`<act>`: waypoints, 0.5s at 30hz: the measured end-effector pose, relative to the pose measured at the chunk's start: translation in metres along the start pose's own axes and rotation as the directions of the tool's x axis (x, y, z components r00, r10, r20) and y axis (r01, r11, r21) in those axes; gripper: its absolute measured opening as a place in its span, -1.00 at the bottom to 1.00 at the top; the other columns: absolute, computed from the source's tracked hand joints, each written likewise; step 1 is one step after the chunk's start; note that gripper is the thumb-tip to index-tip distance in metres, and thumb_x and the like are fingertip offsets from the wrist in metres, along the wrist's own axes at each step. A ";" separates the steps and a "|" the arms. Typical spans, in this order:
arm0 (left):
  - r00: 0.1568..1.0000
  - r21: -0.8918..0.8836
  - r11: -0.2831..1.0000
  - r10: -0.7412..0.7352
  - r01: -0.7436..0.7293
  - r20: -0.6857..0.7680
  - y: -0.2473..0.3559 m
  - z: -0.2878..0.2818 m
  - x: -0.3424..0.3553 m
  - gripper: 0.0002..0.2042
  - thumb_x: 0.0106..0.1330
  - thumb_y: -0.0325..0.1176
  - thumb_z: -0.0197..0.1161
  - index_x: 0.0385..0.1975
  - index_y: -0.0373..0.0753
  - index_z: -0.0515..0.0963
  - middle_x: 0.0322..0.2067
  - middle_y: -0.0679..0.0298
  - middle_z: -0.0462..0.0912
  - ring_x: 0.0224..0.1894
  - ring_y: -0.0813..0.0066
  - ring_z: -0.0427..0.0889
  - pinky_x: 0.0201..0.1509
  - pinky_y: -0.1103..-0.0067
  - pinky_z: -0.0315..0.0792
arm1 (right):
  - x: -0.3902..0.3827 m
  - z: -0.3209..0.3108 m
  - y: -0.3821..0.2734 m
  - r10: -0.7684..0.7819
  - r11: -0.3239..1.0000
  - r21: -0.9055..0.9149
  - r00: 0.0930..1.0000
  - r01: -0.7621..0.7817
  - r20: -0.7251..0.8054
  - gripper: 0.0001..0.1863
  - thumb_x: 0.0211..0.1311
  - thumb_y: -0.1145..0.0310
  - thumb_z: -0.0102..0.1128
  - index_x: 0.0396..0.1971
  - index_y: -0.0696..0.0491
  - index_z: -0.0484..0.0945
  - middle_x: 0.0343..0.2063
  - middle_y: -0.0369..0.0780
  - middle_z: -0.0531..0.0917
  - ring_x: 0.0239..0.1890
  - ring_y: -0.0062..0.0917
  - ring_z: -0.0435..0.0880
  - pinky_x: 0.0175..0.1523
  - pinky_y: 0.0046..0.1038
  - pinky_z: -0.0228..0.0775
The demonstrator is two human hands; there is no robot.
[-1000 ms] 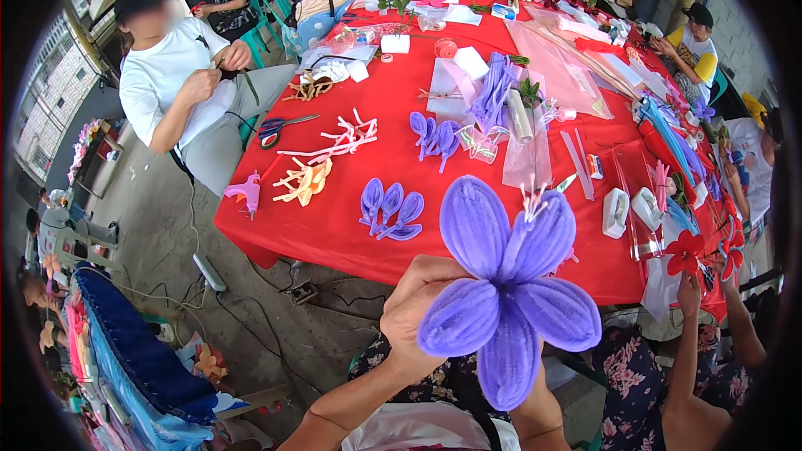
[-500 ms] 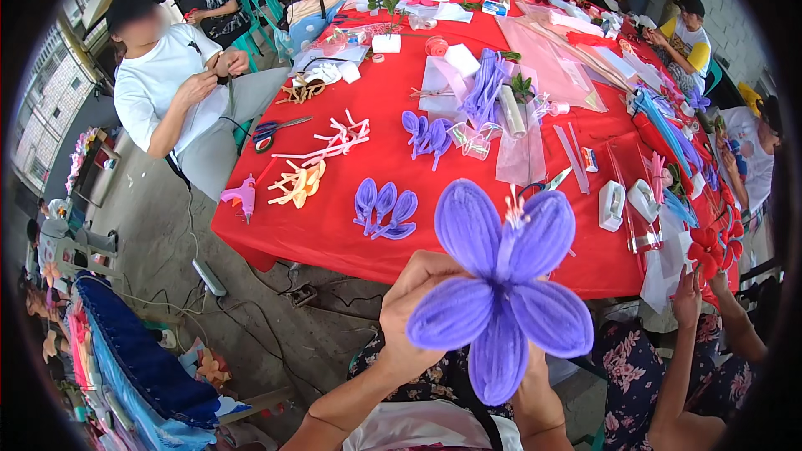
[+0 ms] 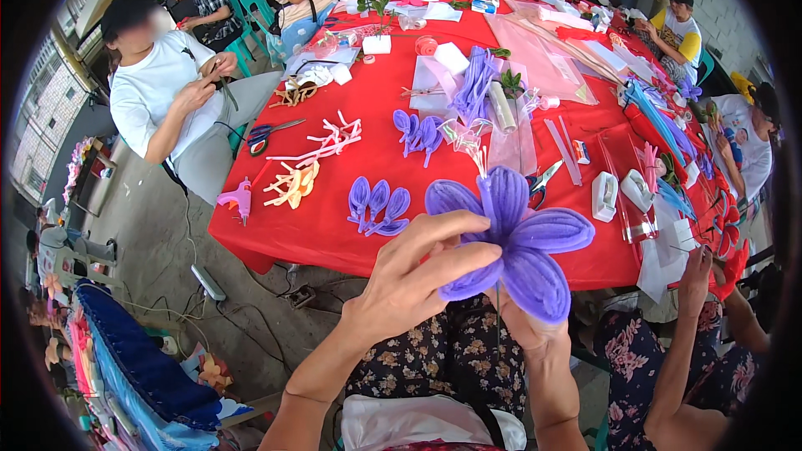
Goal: The person assembles a decorative purple flower by gluing individual fabric petals to a central stem by hand using a glue gun.
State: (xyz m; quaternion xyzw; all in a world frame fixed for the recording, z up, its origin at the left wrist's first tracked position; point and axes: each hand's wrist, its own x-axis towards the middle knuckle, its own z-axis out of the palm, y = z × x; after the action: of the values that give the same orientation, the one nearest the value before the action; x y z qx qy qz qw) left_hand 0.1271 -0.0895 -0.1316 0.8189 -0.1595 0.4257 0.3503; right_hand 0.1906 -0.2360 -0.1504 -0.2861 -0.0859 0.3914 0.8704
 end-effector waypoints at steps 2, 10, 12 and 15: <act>1.000 -0.028 1.000 -0.004 0.004 0.011 0.001 -0.002 0.005 -0.65 -0.22 -0.58 0.28 -0.32 -0.21 0.51 -0.24 0.24 0.52 -0.27 0.41 0.51 -0.34 0.59 0.36 | -0.001 -0.001 -0.001 0.024 0.998 -0.054 0.999 -0.022 0.032 -0.77 0.01 0.38 0.17 -0.37 0.21 0.49 -0.47 -0.16 0.58 -0.41 -0.52 0.56 -0.21 -0.53 0.42; 1.000 0.005 1.000 -0.014 0.014 0.007 -0.016 -0.001 0.010 -0.74 -0.23 -0.52 0.31 -0.45 -0.14 0.50 -0.47 0.40 0.59 -0.43 0.54 0.51 -0.30 0.61 0.33 | 0.007 -0.005 -0.010 0.265 0.963 0.034 0.964 -0.266 0.011 -0.77 0.00 0.42 0.19 -0.32 0.17 0.47 -0.41 -0.20 0.54 -0.35 -0.52 0.52 -0.19 -0.45 0.43; 1.000 0.025 1.000 0.008 -0.008 0.030 -0.016 -0.002 0.012 -0.74 -0.23 -0.51 0.31 -0.46 -0.14 0.50 -0.47 0.41 0.59 -0.43 0.53 0.50 -0.30 0.61 0.33 | 0.008 -0.006 -0.011 0.240 0.971 -0.006 0.971 -0.240 0.012 -0.78 0.01 0.43 0.18 -0.32 0.18 0.48 -0.43 -0.19 0.55 -0.36 -0.52 0.52 -0.21 -0.45 0.43; 0.999 0.039 0.999 0.026 -0.027 0.037 -0.012 -0.002 0.016 -0.74 -0.25 -0.50 0.31 -0.47 -0.13 0.50 -0.47 0.42 0.58 -0.44 0.53 0.49 -0.32 0.61 0.33 | 0.008 -0.005 -0.016 0.218 0.974 -0.058 0.976 -0.217 0.010 -0.81 0.02 0.45 0.16 -0.33 0.19 0.51 -0.45 -0.18 0.56 -0.39 -0.52 0.53 -0.23 -0.45 0.43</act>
State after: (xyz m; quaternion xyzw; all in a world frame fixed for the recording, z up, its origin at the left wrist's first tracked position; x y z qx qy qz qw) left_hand 0.1422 -0.0791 -0.1230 0.8311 -0.1682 0.4184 0.3254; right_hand 0.2084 -0.2407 -0.1463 -0.3152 -0.0721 0.4842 0.8130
